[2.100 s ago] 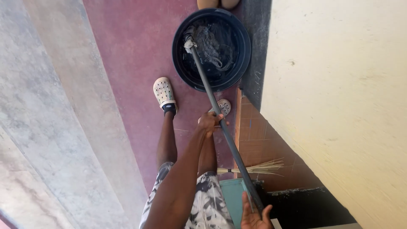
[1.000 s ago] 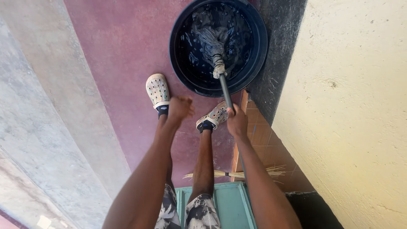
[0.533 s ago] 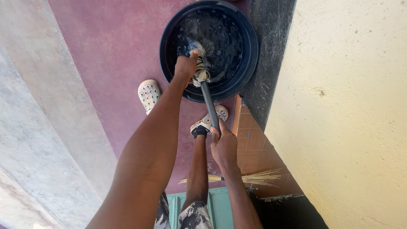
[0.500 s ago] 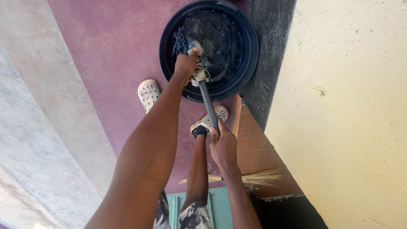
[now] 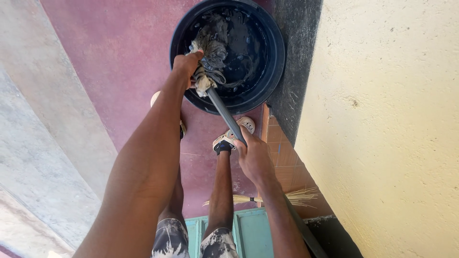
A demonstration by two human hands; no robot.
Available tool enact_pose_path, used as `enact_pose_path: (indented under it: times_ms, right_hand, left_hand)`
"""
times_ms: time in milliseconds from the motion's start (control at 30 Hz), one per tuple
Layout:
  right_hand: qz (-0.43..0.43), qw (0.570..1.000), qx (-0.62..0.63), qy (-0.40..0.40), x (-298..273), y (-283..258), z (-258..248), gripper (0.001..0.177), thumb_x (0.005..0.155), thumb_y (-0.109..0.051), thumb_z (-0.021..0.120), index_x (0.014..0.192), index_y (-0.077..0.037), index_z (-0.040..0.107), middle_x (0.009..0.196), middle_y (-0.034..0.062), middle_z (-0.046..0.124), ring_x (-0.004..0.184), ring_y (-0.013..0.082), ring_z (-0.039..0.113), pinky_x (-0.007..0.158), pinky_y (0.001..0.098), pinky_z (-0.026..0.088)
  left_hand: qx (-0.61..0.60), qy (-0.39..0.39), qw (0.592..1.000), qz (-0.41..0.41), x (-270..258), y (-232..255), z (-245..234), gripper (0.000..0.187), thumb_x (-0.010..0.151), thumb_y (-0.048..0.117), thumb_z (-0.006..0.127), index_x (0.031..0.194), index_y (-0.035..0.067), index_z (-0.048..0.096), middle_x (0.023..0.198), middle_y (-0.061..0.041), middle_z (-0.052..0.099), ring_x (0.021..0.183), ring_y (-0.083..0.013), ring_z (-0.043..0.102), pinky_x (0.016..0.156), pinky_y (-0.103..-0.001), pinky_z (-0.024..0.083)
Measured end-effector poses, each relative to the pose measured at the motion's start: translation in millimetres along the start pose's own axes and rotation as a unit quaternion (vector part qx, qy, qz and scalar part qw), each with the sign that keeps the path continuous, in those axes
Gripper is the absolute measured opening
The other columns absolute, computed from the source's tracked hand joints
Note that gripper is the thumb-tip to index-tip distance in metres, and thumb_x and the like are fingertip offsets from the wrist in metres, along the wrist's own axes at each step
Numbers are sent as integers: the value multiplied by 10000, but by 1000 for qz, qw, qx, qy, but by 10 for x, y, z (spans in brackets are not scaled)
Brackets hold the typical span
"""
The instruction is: Sweeping the floor with a stick broom and then mopping it with a wet mop and bucket.
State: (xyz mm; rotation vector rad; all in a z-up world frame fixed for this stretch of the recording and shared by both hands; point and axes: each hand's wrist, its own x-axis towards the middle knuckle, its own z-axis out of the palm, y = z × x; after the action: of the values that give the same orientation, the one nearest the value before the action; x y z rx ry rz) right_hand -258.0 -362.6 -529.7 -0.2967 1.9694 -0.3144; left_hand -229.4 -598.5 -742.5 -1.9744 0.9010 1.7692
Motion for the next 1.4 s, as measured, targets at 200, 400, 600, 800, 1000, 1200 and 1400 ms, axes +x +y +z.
enact_pose_path:
  times_ms: [200,400,600,800,1000,1200,1400]
  right_hand:
    - [-12,1000,-12,1,-12,645,72,531,950,-147,624,1470,-146,514,1161,184,697,1052,315,712,907,444,552]
    - [14,999,29,-3,261,1352,337,450,944,-159,623,1394,-136,606,1128,176,712,1018,302,710,858,444,539]
    - [108,989,69,-79,550,1388,546,439,1070,-406,445,1247,-84,686,940,169,728,918,277,736,814,388,552]
    - [7,991,134,3,1023,778,644,543,1032,-513,467,1126,-27,689,869,94,720,844,199,704,789,372,530]
    - [124,956,231,-129,1578,-163,615,762,851,-803,518,737,-74,707,707,4,616,755,147,666,689,313,518]
    - [82,913,318,-244,1811,-411,723,456,887,-522,774,762,-85,735,835,27,735,855,40,623,726,271,408]
    - [186,731,590,-287,2219,-313,656,234,869,28,673,678,-86,600,597,58,606,539,146,597,647,380,611]
  left_hand:
    - [11,33,999,-17,-215,-281,18,521,914,374,666,1166,-81,655,1023,-197,713,756,-291,730,631,-471,638]
    - [4,-6,1000,12,-450,-582,-101,487,858,293,681,1078,-139,641,992,-211,719,713,-316,755,572,-468,631]
    - [156,112,972,133,-615,-825,-210,469,888,348,667,729,-91,698,712,-190,697,606,-264,658,580,-411,519]
    - [74,107,978,161,-842,-877,-143,475,887,360,651,729,-86,692,678,-159,680,583,-216,602,540,-435,481]
    - [65,112,977,169,-1183,-905,-108,488,926,357,634,729,-88,676,625,-128,653,565,-157,595,513,-378,481]
    - [10,70,970,232,-1399,-1083,-103,417,919,310,628,766,-66,722,625,-99,674,555,-137,598,497,-351,474]
    - [82,80,971,207,-1795,-798,4,439,909,352,645,775,-57,733,534,-120,641,486,-172,633,513,-386,483]
